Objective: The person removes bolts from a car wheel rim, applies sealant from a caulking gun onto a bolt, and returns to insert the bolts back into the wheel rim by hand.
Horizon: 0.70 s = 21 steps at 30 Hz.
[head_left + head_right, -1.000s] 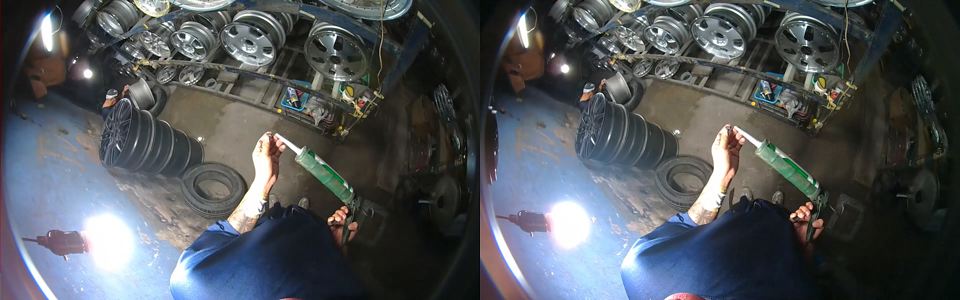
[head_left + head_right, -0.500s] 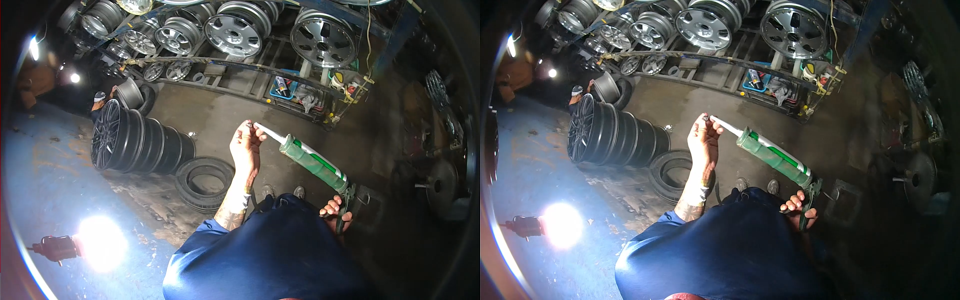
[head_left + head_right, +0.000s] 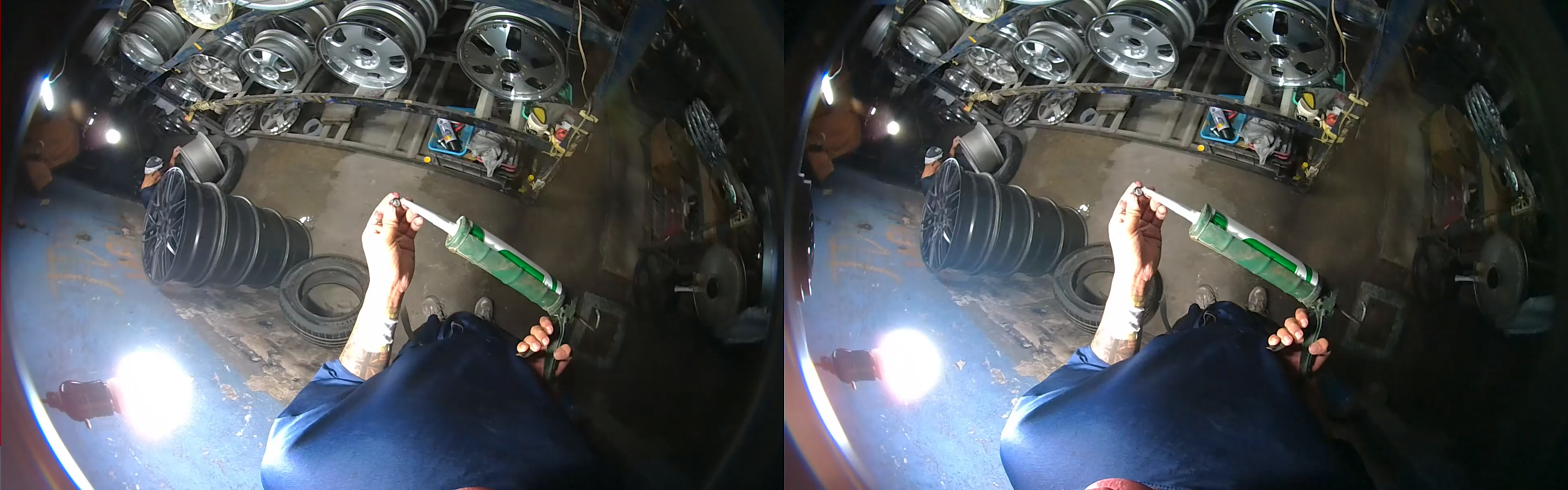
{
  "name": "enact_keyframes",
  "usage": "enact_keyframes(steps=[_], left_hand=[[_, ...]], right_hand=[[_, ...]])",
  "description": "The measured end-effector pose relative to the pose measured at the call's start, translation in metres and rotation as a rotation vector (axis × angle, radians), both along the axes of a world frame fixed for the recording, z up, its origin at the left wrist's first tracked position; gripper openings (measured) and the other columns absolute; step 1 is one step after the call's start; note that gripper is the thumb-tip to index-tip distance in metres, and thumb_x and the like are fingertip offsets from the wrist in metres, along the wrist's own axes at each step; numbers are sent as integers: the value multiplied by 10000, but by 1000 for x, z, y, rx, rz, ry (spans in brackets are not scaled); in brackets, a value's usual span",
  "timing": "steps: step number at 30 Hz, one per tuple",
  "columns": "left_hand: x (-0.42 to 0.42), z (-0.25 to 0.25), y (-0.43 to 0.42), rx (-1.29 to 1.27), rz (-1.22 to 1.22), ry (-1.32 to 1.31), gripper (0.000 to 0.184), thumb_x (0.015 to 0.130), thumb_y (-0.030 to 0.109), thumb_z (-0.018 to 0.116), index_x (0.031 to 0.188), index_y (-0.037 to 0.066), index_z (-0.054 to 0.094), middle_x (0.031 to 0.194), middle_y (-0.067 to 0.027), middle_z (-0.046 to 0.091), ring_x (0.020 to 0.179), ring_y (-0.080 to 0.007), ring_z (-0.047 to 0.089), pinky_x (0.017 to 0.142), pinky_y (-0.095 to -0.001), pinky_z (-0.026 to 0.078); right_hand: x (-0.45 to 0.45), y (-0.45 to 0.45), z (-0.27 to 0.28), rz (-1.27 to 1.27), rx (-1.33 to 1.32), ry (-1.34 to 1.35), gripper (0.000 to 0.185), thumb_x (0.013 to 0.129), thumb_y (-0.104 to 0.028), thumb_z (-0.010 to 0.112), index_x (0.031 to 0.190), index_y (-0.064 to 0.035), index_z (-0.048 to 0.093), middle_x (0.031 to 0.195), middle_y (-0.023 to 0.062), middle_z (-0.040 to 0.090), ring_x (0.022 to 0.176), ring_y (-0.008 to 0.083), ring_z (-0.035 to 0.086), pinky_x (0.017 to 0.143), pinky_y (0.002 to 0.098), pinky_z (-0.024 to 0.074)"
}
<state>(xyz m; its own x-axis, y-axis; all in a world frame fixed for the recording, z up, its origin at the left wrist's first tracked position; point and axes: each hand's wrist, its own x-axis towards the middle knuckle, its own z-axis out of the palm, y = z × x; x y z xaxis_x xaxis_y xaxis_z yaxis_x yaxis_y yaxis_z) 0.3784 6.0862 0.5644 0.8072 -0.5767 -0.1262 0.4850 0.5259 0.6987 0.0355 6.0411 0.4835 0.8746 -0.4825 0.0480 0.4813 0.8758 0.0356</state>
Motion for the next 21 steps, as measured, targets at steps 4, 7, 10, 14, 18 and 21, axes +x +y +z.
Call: enact_keyframes(steps=[4,7,10,14,18,21], left_hand=[[-2,1,2,-5,-16,-4,281,983,197,566,1178,-6,550,1016,-90,635,893,-176,631,761,-311,549],[-2,3,0,-3,-19,-1,283,984,198,566,1177,-7,549,1011,-87,633,893,-172,629,763,-309,549],[-5,7,1,8,-15,27,282,983,198,566,1175,-8,549,999,-83,630,891,-171,628,764,-307,548],[-4,3,1,-11,-31,14,280,981,195,570,1172,-9,549,981,-77,624,889,-171,627,773,-306,546],[-9,8,1,-4,-21,26,278,978,184,575,1177,-9,548,984,-75,620,897,-173,624,785,-309,544],[-9,7,0,-3,-11,24,293,974,191,582,1182,-13,549,992,-83,622,904,-178,625,796,-317,546]], right_hand=[[-2,1,2,-2,-22,4,431,645,-70,621,1035,-113,442,910,40,534,947,237,565,976,462,373],[-4,-1,-1,6,-47,-9,427,647,-74,617,1033,-112,441,913,42,541,943,233,567,972,459,374],[-2,2,5,-3,-49,11,421,651,-72,616,1029,-116,435,908,39,541,934,227,570,961,450,379],[-2,0,12,6,-43,33,420,653,-60,624,1016,-126,423,890,27,530,916,218,574,939,434,393],[-5,1,9,-7,-47,28,418,654,-60,621,1016,-126,423,893,26,532,918,219,575,940,435,393],[-5,0,8,-8,-63,37,417,656,-61,621,1018,-125,423,894,27,533,920,218,575,941,438,393]])
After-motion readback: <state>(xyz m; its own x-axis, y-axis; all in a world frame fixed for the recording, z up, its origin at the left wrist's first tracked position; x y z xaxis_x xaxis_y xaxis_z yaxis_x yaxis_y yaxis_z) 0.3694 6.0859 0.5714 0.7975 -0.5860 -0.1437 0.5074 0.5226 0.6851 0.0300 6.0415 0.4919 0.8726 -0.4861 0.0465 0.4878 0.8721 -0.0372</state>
